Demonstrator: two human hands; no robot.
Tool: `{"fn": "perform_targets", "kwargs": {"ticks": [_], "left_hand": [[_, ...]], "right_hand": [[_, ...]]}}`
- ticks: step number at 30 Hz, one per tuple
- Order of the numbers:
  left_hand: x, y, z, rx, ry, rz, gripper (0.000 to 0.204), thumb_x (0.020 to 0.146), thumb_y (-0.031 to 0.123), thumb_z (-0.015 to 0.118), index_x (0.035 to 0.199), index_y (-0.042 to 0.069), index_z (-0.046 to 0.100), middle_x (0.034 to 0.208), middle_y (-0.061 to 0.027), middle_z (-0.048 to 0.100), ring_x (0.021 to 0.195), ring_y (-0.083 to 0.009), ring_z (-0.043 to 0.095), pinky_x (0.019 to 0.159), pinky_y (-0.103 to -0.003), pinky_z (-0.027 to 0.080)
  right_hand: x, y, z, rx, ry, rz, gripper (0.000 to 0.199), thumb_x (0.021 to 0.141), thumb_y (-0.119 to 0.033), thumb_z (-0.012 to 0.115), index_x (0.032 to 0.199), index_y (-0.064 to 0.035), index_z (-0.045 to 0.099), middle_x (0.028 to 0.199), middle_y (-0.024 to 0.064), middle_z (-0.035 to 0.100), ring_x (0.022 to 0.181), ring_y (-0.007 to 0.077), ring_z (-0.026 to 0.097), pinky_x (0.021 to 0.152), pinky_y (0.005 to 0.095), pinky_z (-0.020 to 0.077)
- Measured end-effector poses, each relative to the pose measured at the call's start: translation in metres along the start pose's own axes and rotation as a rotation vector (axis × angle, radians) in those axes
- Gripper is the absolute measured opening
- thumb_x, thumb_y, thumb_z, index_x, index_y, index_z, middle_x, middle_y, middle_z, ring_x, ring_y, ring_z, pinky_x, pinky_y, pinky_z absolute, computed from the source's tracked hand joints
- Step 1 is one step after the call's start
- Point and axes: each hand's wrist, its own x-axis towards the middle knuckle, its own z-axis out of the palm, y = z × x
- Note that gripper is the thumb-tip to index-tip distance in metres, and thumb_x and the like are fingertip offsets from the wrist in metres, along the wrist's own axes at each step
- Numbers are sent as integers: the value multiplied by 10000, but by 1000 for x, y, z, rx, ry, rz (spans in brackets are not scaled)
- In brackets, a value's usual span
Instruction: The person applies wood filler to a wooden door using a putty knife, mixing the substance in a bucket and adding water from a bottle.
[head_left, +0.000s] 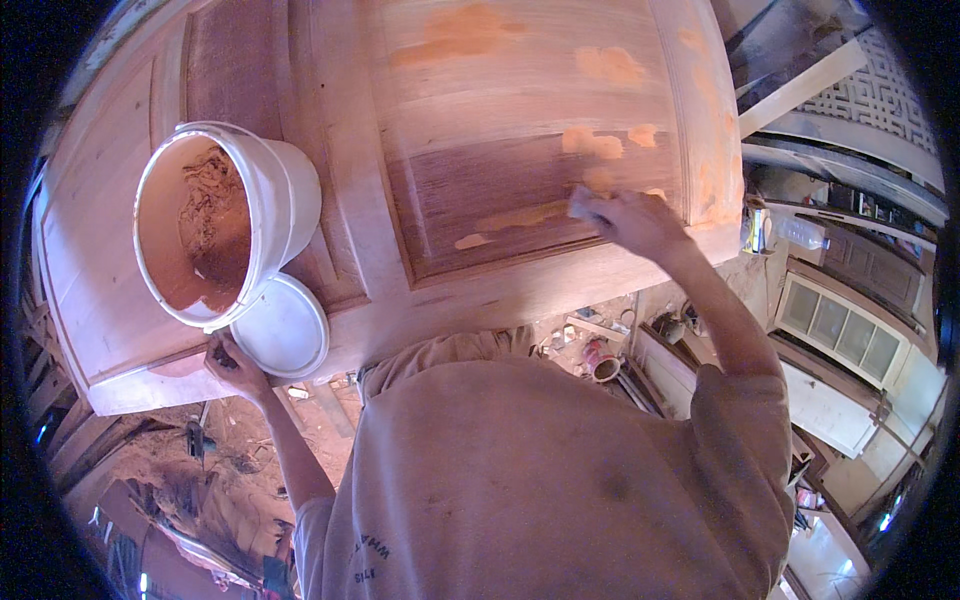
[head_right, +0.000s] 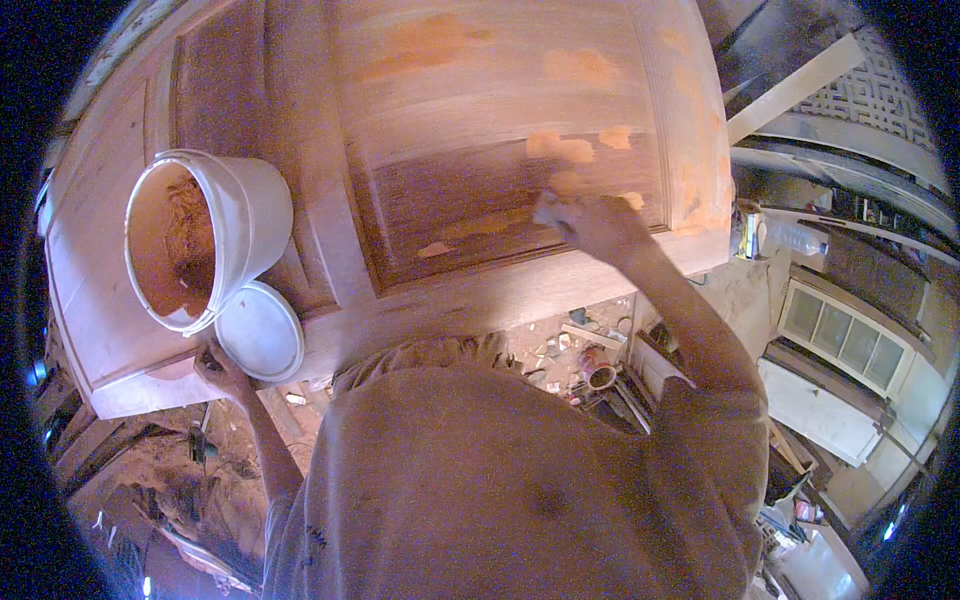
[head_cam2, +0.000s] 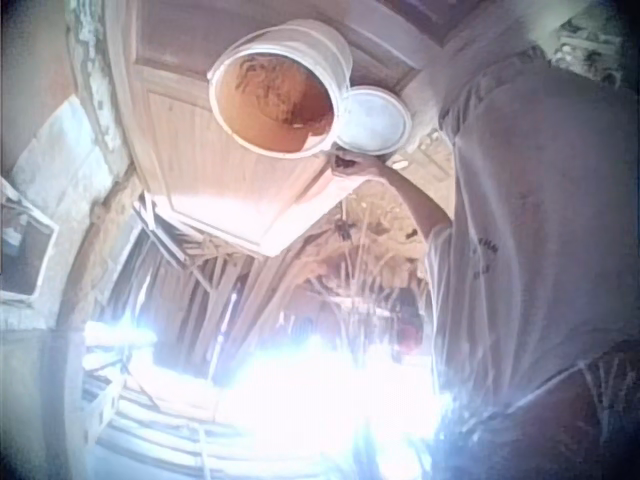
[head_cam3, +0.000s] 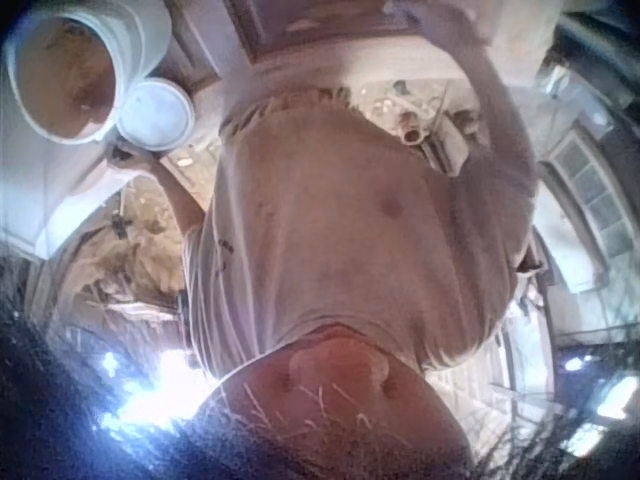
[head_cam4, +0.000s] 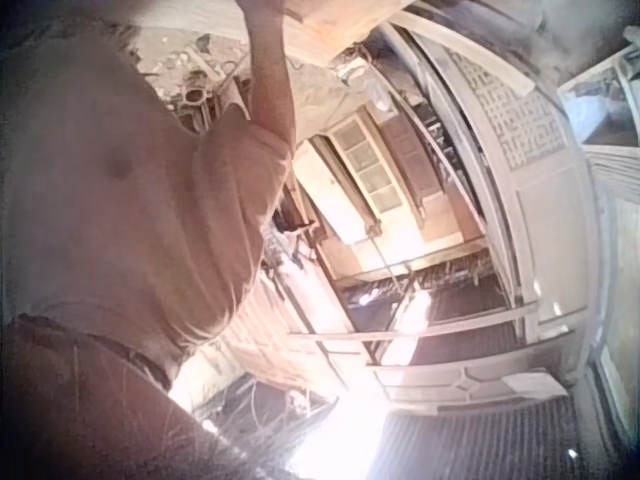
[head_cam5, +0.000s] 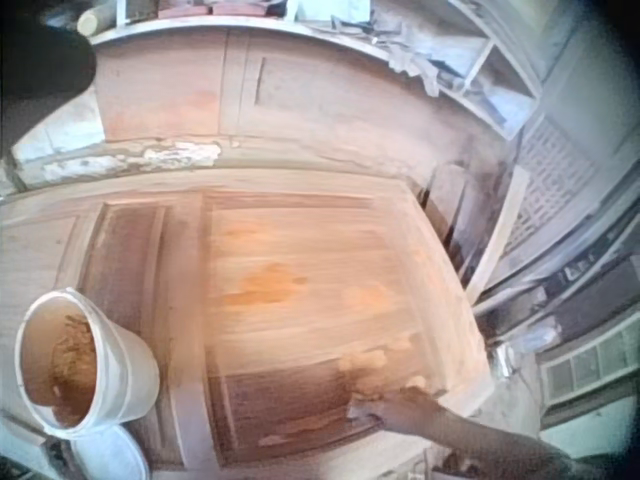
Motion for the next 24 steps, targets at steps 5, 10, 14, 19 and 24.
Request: {"fn": "perform_targets", "kwargs": {"ticks": [5, 10, 14, 19, 24], "left_hand": [[3, 22, 4, 71, 5, 104, 257, 956, 176, 623, 1098, -38, 616, 1021, -162, 616, 866, -256, 633, 761, -366, 532], [2, 16, 5, 38, 38, 159, 226, 955, 152, 638, 1069, -43, 625, 1029, -163, 622, 864, -247, 638, 748, -357, 537], [3, 13, 5, 34, 30, 171, 260, 960, 183, 636, 1076, -49, 625, 1030, -171, 628, 887, -263, 636, 755, -373, 535], [6, 3, 3, 47, 2, 148, 283, 962, 193, 629, 1094, -57, 621, 1004, -184, 626, 868, -275, 633, 766, -381, 526], [13, 0, 10, 57, -8, 95, 290, 958, 196, 639, 1069, -71, 617, 965, -181, 618, 853, -268, 623, 765, -381, 517]], "right_hand": [[-25, 101, 17, -203, -68, 122, 375, 910, -255, 613, 1284, -237, 622, 812, 150, 666, 735, 331, 666, 684, 438, 544], [-61, 143, 21, 304, 162, 274, 347, 942, -269, 625, 1281, -199, 638, 765, 152, 664, 584, 259, 650, 564, 379, 531], [-81, 91, 53, 1444, 566, 536, 449, 1016, -314, 542, 1422, -128, 490, 708, -33, 448, 460, 46, 413, 403, 222, 353], [-84, 33, 106, 2009, 687, 498, 339, 1018, -423, 481, 1196, -139, 532, 726, -38, 441, 417, 55, 343, 385, 223, 295], [-82, 34, 112, 1889, 522, 407, 410, 1020, -366, 512, 1339, -109, 514, 719, -10, 498, 427, 63, 420, 389, 233, 361]]}}
